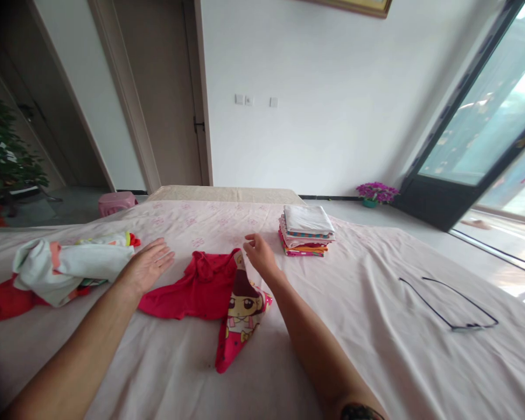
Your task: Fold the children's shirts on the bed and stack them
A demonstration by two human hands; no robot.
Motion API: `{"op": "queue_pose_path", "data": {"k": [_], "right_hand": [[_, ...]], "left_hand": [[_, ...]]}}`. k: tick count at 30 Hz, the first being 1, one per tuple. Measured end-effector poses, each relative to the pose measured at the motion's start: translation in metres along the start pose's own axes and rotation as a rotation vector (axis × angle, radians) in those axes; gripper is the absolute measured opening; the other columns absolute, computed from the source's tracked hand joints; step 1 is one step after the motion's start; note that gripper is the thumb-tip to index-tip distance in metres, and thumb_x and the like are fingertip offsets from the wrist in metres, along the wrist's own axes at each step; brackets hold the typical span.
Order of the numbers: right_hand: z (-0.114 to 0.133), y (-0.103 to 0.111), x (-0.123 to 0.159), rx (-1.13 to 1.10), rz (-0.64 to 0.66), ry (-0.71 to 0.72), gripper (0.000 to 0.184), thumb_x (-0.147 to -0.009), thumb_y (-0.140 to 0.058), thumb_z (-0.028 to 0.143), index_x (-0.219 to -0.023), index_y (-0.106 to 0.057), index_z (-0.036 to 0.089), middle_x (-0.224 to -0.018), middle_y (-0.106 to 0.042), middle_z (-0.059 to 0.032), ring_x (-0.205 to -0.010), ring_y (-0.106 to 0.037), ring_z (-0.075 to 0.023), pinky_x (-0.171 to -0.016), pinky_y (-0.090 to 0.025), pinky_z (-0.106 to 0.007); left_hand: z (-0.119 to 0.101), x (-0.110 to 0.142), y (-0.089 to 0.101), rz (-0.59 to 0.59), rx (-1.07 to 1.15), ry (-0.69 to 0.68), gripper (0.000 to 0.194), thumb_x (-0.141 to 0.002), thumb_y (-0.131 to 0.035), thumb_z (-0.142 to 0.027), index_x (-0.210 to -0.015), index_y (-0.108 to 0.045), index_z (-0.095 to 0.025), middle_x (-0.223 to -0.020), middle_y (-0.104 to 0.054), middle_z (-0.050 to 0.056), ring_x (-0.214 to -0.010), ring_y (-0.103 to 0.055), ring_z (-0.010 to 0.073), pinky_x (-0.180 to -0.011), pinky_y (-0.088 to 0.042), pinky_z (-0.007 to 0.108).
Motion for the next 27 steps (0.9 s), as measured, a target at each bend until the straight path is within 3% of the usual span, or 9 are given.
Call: {"op": "queue_pose_path", "data": {"k": [2, 3, 7, 9, 11, 14, 20, 23, 27], "right_hand": [[0.015, 0.005, 0.005, 0.345, -0.04, 0.172, 0.02, -0.083, -0.06, 0.024, -0.101, -0.067, 0.021, -0.095, -0.069, -0.0032, -0.085, -0.061, -0.0166, -0.077, -0.044, -0.027], [0.021, 0.001, 0.009, 0.462, 0.009, 0.235, 0.016, -0.083, -0.06, 0.024, -0.097, -0.069, 0.022, -0.095, -0.07, -0.0031, -0.088, -0.061, -0.0172, -0.079, -0.043, -0.027], [0.04, -0.035, 0.035, 0.66, 0.301, 0.437, 0.017, -0.089, -0.058, 0.032, -0.091, -0.073, 0.024, -0.09, -0.072, -0.0023, -0.087, -0.062, -0.0176, -0.078, -0.04, -0.027], [0.047, -0.054, 0.05, 0.731, 0.381, 0.547, 0.02, -0.09, -0.058, 0.037, -0.093, -0.074, 0.024, -0.096, -0.072, -0.0038, -0.095, -0.061, -0.0192, -0.082, -0.039, -0.028], [0.046, -0.065, 0.058, 0.837, 0.423, 0.59, 0.025, -0.089, -0.059, 0.042, -0.093, -0.075, 0.024, -0.099, -0.072, -0.006, -0.1, -0.06, -0.0221, -0.085, -0.039, -0.03], [0.034, -0.063, 0.054, 1.048, 0.423, 0.499, 0.022, -0.084, -0.061, 0.037, -0.085, -0.076, 0.02, -0.093, -0.073, -0.0108, -0.101, -0.06, -0.0273, -0.083, -0.039, -0.034], [0.011, -0.032, 0.034, 1.263, 0.4, 0.234, 0.024, -0.08, -0.055, 0.016, -0.091, -0.075, 0.009, -0.095, -0.072, -0.0211, -0.096, -0.063, -0.0305, -0.077, -0.039, -0.036], [0.011, -0.036, 0.035, 1.229, 0.35, 0.258, 0.026, -0.084, -0.054, 0.02, -0.096, -0.074, 0.01, -0.103, -0.07, -0.0212, -0.1, -0.061, -0.0308, -0.08, -0.039, -0.037], [0.008, -0.046, 0.036, 1.193, 0.294, 0.299, 0.026, -0.087, -0.05, 0.018, -0.099, -0.072, 0.012, -0.109, -0.068, -0.0197, -0.103, -0.06, -0.0297, -0.084, -0.039, -0.038]], "left_hand": [[-0.005, 0.007, -0.005, -0.046, -0.007, -0.083, 0.049, -0.07, -0.066, -0.039, -0.115, -0.06, -0.021, -0.109, -0.067, 0.008, -0.103, -0.064, 0.0212, -0.09, -0.051, 0.035], [-0.008, 0.012, -0.014, 0.016, -0.023, -0.119, 0.05, -0.069, -0.067, -0.04, -0.113, -0.061, -0.019, -0.109, -0.068, 0.008, -0.102, -0.064, 0.0214, -0.09, -0.05, 0.035], [0.005, 0.054, -0.08, 0.657, -0.297, -0.117, 0.04, -0.069, -0.068, -0.04, -0.1, -0.068, -0.015, -0.099, -0.072, 0.01, -0.095, -0.066, 0.0252, -0.084, -0.05, 0.035], [0.019, 0.075, -0.096, 0.802, -0.565, -0.154, 0.037, -0.064, -0.07, -0.032, -0.098, -0.07, -0.017, -0.097, -0.073, 0.009, -0.093, -0.066, 0.0266, -0.08, -0.049, 0.034], [0.025, 0.086, -0.103, 0.787, -0.829, -0.26, 0.034, -0.062, -0.067, -0.024, -0.095, -0.069, -0.02, -0.095, -0.072, 0.007, -0.09, -0.066, 0.0267, -0.076, -0.047, 0.033], [0.026, 0.094, -0.106, 0.767, -1.071, -0.365, 0.023, -0.064, -0.058, -0.015, -0.082, -0.068, -0.023, -0.086, -0.073, 0.006, -0.085, -0.067, 0.0252, -0.072, -0.043, 0.031], [-0.002, 0.072, -0.078, 0.625, -1.078, -0.352, 0.02, -0.072, -0.049, -0.018, -0.083, -0.065, -0.023, -0.082, -0.071, 0.004, -0.079, -0.065, 0.0213, -0.068, -0.04, 0.028], [0.0, 0.076, -0.081, 0.758, -0.982, -0.354, 0.023, -0.072, -0.056, -0.026, -0.093, -0.065, -0.023, -0.094, -0.07, 0.004, -0.086, -0.064, 0.0207, -0.072, -0.042, 0.027], [0.018, 0.094, -0.099, 0.826, -1.141, -0.443, 0.026, -0.067, -0.061, -0.024, -0.092, -0.065, -0.022, -0.101, -0.068, 0.007, -0.091, -0.064, 0.0248, -0.072, -0.042, 0.029]]}}
Point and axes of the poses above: each hand's wrist, its own x-axis away from the middle knuckle, its own y-axis out of the back of the hand, z = x × y, the point moved 8 cm from there along -x, towards the middle knuckle
